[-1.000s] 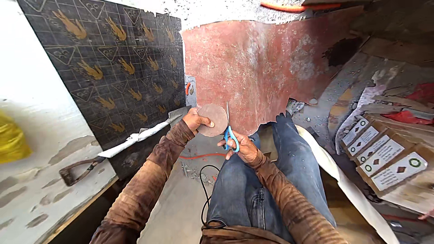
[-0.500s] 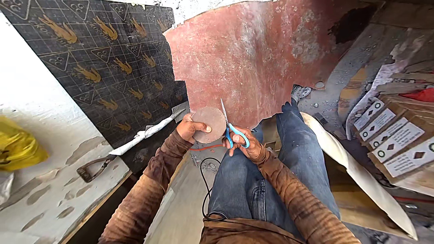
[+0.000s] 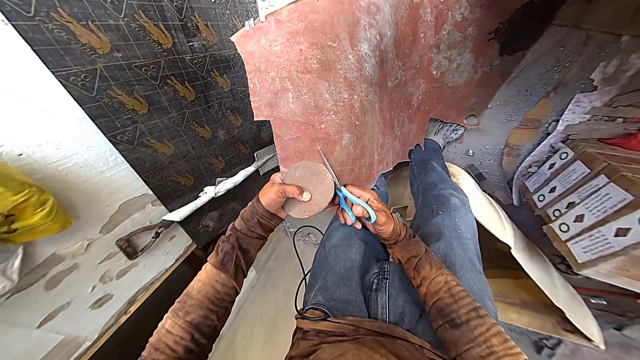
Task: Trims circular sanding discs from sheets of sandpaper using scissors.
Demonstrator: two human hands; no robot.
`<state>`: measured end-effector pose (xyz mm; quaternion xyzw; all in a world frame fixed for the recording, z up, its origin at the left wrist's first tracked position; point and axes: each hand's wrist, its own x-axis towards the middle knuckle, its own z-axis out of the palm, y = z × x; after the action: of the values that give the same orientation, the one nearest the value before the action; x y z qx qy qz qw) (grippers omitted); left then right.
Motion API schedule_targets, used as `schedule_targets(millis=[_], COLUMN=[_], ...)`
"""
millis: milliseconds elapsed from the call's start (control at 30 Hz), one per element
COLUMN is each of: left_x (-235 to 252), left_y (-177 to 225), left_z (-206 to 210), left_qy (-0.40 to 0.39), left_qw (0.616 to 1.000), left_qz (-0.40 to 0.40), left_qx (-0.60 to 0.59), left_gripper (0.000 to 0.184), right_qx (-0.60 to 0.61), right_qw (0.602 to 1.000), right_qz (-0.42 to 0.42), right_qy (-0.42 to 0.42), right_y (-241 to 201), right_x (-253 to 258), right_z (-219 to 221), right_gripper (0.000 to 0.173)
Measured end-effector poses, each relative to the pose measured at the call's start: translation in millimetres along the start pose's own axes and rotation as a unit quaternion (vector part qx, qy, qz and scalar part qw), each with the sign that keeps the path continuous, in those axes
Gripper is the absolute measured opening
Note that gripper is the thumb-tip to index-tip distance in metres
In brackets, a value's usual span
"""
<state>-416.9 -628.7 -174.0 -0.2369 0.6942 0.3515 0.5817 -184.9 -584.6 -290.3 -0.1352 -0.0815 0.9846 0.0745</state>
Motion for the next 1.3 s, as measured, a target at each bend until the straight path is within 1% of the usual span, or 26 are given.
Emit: schedule_targets(millis=[100,200,267,367,533,700,833,933,1033,1200,1300], left_x=[-10,-19,-27,-30,-30,-34,-50,-75,-102,-134,-155], left_y=[1,9,12,16,18,22,36,53,66,87,105], left_z=[-2,-1,-1,-5,-6,-6,1,7,10,18,28], left_qy=[-0.024,-0.022,-0.027,-0.034,-0.028,-0.037,-0.049,-0.084,-0.114,-0.138,-0.152], left_qw=[0.999,0.999,0.998,0.998,0.999,0.998,0.997,0.992,0.985,0.974,0.959], left_qz=[0.013,0.026,0.030,0.038,0.037,0.047,0.060,0.089,0.114,0.154,0.189], left_qx=[-0.024,-0.030,-0.038,-0.035,-0.017,-0.006,0.016,0.030,0.058,0.090,0.147], left_gripper=[0.040,0.037,0.037,0.038,0.035,0.033,0.037,0.040,0.042,0.040,0.040], right_qx=[0.003,-0.025,-0.019,-0.013,-0.054,-0.096,-0.095,-0.089,-0.059,-0.035,-0.021], right_qw=[1.000,0.999,0.998,0.997,0.995,0.993,0.992,0.989,0.985,0.975,0.967], right_qz=[-0.003,-0.030,-0.058,-0.076,-0.078,-0.066,-0.077,-0.100,-0.111,-0.166,-0.195], right_qy=[-0.020,-0.009,0.004,0.007,0.015,0.022,-0.012,-0.065,-0.119,-0.143,-0.164], right_y=[-10,-14,-11,-6,0,-5,-19,-35,-44,-49,-53], right_x=[4,11,12,14,10,6,9,12,15,20,23], right_z=[6,19,28,33,31,33,46,66,82,104,121], right_gripper=[0.045,0.047,0.046,0.044,0.039,0.043,0.049,0.054,0.059,0.057,0.058])
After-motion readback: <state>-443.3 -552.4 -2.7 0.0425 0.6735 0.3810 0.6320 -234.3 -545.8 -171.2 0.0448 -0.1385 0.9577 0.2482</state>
